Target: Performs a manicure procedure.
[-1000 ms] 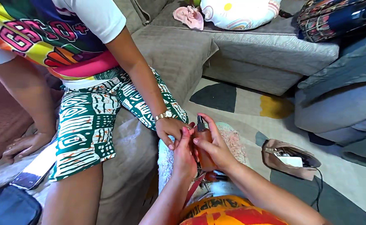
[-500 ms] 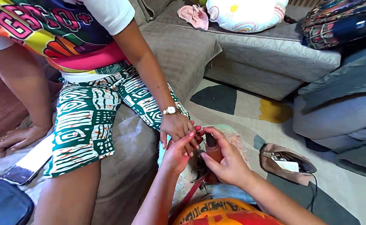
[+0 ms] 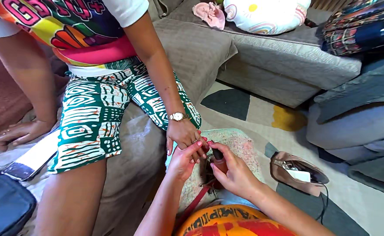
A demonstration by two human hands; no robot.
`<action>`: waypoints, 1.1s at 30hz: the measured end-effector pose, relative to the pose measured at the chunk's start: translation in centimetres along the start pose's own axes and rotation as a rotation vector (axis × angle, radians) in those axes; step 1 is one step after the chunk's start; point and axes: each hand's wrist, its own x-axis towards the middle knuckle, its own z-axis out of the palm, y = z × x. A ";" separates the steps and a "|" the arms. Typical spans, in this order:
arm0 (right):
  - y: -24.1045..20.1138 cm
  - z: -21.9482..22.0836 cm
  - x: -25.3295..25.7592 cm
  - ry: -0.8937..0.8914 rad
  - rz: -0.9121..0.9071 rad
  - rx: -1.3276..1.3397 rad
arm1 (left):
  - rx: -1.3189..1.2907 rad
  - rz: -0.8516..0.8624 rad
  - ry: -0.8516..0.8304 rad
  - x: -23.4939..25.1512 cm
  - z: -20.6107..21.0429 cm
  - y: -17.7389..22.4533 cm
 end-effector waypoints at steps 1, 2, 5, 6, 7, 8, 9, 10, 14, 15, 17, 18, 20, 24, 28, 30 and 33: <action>0.0 0.0 0.0 0.006 -0.006 0.002 | 0.011 -0.008 0.002 0.0 0.0 0.2; 0.0 0.0 -0.1 0.009 -0.018 0.006 | 0.020 -0.013 0.000 -0.1 -0.1 0.3; -0.3 -0.2 -0.4 -0.006 -0.049 0.016 | 0.042 -0.022 -0.001 -0.1 -0.2 0.6; -0.4 -0.2 -0.6 -0.016 -0.043 0.007 | 0.042 -0.023 -0.004 -0.2 -0.3 0.6; -0.5 -0.2 -0.8 -0.028 -0.032 -0.008 | 0.042 -0.023 -0.007 -0.2 -0.4 0.7; -0.5 -0.2 -1.1 -0.044 -0.019 -0.026 | 0.035 -0.022 -0.013 -0.2 -0.5 0.6; -0.5 -0.1 -1.3 -0.066 -0.010 -0.044 | 0.029 -0.021 -0.015 -0.1 -0.6 0.5; -0.4 0.0 -1.5 -0.083 -0.007 -0.056 | 0.024 -0.022 -0.013 -0.1 -0.7 0.5; -0.3 0.2 -1.9 -0.081 -0.041 -0.057 | 0.023 -0.024 0.008 0.2 -0.6 0.3; -0.4 0.2 -1.9 -0.075 -0.049 -0.050 | 0.020 -0.027 0.008 0.2 -0.6 0.4; -0.6 0.2 -1.8 -0.080 -0.055 -0.035 | 0.016 -0.033 0.015 0.2 -0.5 0.4; -0.7 0.3 -1.7 -0.091 -0.058 -0.037 | 0.014 -0.037 0.023 0.2 -0.5 0.4; -0.9 0.4 -1.7 -0.115 -0.057 -0.051 | 0.003 -0.040 0.031 0.2 -0.4 0.4; -0.9 0.9 -1.8 -0.121 -0.054 -0.042 | -0.016 -0.027 0.025 0.3 -0.5 0.3; -1.3 1.1 -1.5 -0.130 -0.079 -0.020 | -0.001 -0.034 0.047 0.3 -0.6 0.3; -1.5 1.3 -1.3 -0.146 -0.081 -0.029 | -0.008 -0.026 0.046 0.3 -0.6 0.2; -1.4 1.7 -1.2 -0.154 -0.103 -0.028 | -0.025 -0.021 0.038 0.3 -0.6 0.1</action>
